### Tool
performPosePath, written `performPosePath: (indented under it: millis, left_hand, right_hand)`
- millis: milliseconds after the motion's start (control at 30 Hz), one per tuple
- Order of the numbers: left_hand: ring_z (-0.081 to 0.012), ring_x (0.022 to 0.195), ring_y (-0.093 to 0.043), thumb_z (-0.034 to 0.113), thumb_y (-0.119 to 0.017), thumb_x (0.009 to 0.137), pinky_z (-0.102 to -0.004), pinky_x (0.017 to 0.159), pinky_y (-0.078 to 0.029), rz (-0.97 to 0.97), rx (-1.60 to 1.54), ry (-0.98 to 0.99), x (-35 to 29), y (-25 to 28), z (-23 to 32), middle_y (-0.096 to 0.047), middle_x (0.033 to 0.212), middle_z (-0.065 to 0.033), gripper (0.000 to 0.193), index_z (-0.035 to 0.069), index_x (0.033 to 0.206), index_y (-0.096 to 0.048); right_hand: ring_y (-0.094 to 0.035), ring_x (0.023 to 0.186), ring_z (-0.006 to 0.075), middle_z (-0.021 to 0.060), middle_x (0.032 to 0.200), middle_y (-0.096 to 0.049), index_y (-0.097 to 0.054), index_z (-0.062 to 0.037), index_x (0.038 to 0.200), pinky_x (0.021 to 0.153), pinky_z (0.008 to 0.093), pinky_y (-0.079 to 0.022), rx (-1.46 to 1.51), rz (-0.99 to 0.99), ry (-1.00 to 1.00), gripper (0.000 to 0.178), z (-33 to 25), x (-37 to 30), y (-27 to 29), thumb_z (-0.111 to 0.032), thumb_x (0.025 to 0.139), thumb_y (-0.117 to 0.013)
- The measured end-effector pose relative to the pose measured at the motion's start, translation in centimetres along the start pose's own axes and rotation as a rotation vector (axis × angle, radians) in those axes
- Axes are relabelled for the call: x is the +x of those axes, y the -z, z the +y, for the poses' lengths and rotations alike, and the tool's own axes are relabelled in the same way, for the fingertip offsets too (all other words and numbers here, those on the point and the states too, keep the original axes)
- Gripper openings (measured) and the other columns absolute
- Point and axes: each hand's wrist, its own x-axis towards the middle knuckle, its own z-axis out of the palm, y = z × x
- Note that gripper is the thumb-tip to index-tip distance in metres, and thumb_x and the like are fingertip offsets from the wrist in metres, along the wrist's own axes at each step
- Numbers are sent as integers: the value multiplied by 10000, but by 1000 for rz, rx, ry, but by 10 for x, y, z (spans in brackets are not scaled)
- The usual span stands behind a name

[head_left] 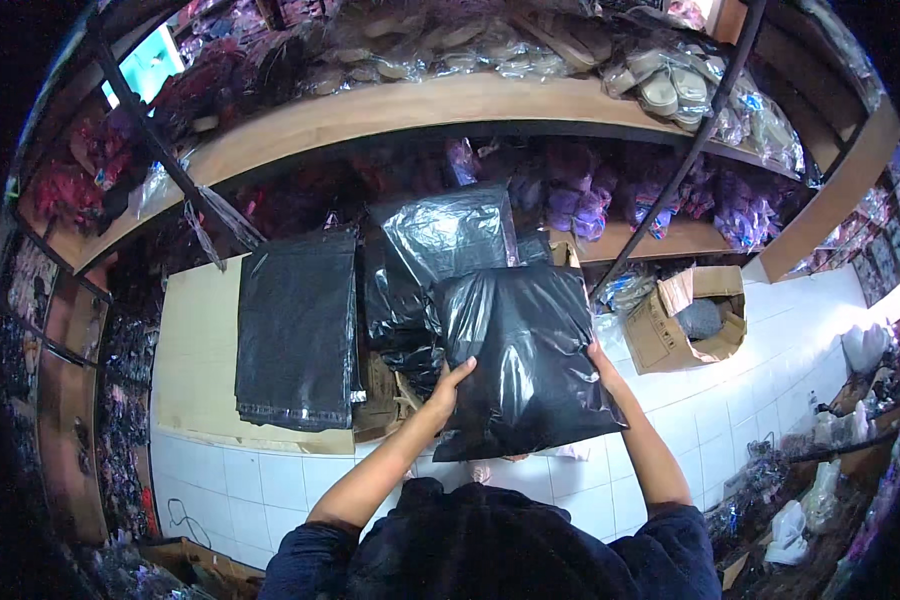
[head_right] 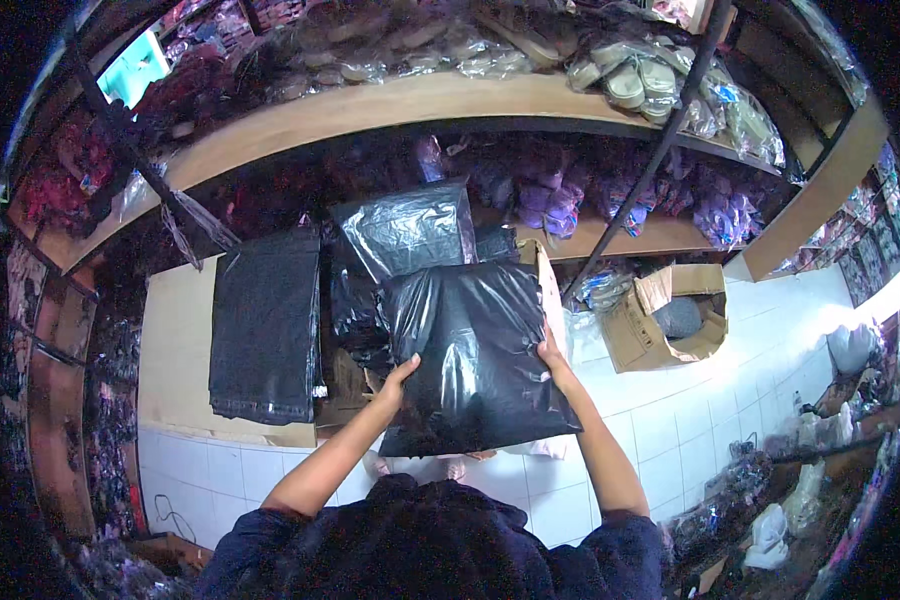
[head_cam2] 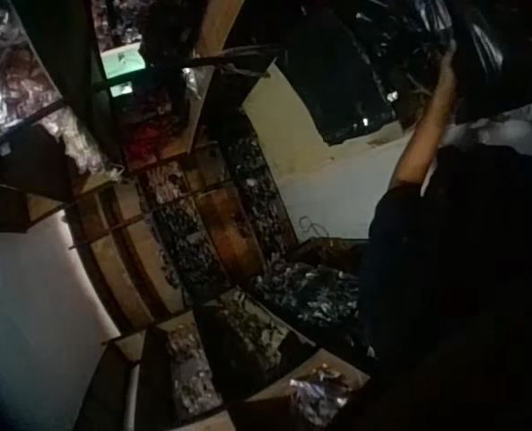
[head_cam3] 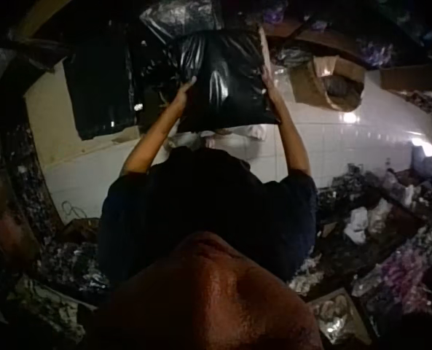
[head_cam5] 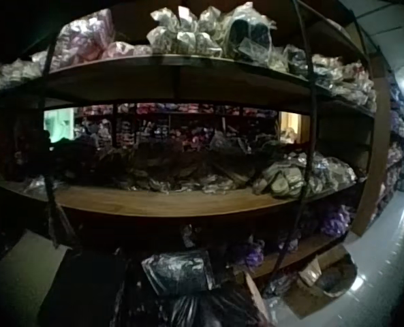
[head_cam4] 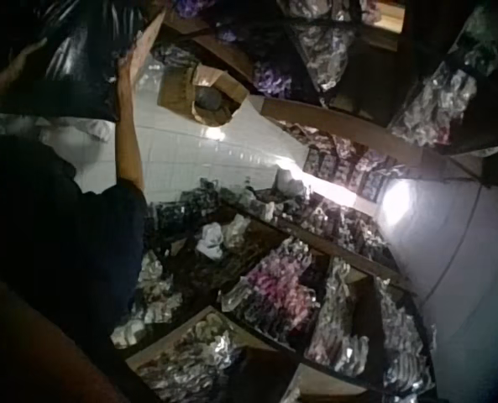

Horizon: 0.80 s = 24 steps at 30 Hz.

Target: The person repeatedly picks up pairs of black slippers from a shelf, places them on a table, and wraps them in black plastic bags. The person folds the bags around the slippers and stacks the wrapped packages on the table.

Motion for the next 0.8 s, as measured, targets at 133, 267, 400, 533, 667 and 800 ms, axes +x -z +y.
performPosePath:
  millis: [133, 267, 400, 533, 667, 800]
  left_hand:
    - [-225, 869, -547, 378, -544, 758, -331, 785, -428, -100, -61, -2, -5, -11, 3, -557, 983, -125, 488, -5, 1054, -482]
    - [-213, 814, -570, 366, -517, 772, -329, 750, -446, -116, -90, -54, -6, -3, 2, -590, 907, -109, 411, 8, 969, -553]
    - [-199, 754, -579, 359, -516, 768, -325, 704, -467, -74, -136, 12, -2, -7, 6, -594, 847, -94, 383, 20, 942, -561]
    - [-179, 802, -575, 293, -536, 778, -292, 751, -449, -196, -184, 17, -3, -8, 15, -596, 907, -94, 352, 2, 975, -556]
    - [-168, 790, -572, 305, -519, 790, -288, 739, -454, -181, -159, 3, -25, -14, 38, -594, 894, -93, 354, 5, 975, -551]
    - [-168, 763, -579, 290, -500, 804, -276, 715, -462, -191, -156, -20, -44, -26, 59, -595, 877, -93, 333, -1, 955, -554]
  right_hand:
    - [-542, 927, 229, 140, 1085, -511, -348, -2, 1213, 806, 353, -452, 255, -14, -143, 682, 90, 19, 34, -493, 766, -505]
    - [-569, 862, 237, 146, 1056, -514, -360, -16, 1174, 764, 349, -481, 512, -6, -293, 626, 6, -1, -19, -446, 757, -543]
    - [-508, 947, 186, 109, 1181, -404, -192, -136, 1301, 773, 295, -456, 597, -37, -381, 699, -29, -13, -30, -421, 766, -539]
    - [-482, 969, 170, 90, 1156, -420, -213, -119, 1303, 802, 277, -423, 569, 15, -317, 690, 12, -6, -10, -422, 768, -527]
    - [-469, 990, 169, 97, 1155, -421, -208, -80, 1298, 822, 277, -408, 548, -47, -206, 686, -44, -18, -37, -399, 773, -514]
    - [-533, 911, 211, 129, 1079, -495, -336, -17, 1200, 794, 316, -446, 495, -1, -87, 631, -60, -22, -37, -416, 755, -538]
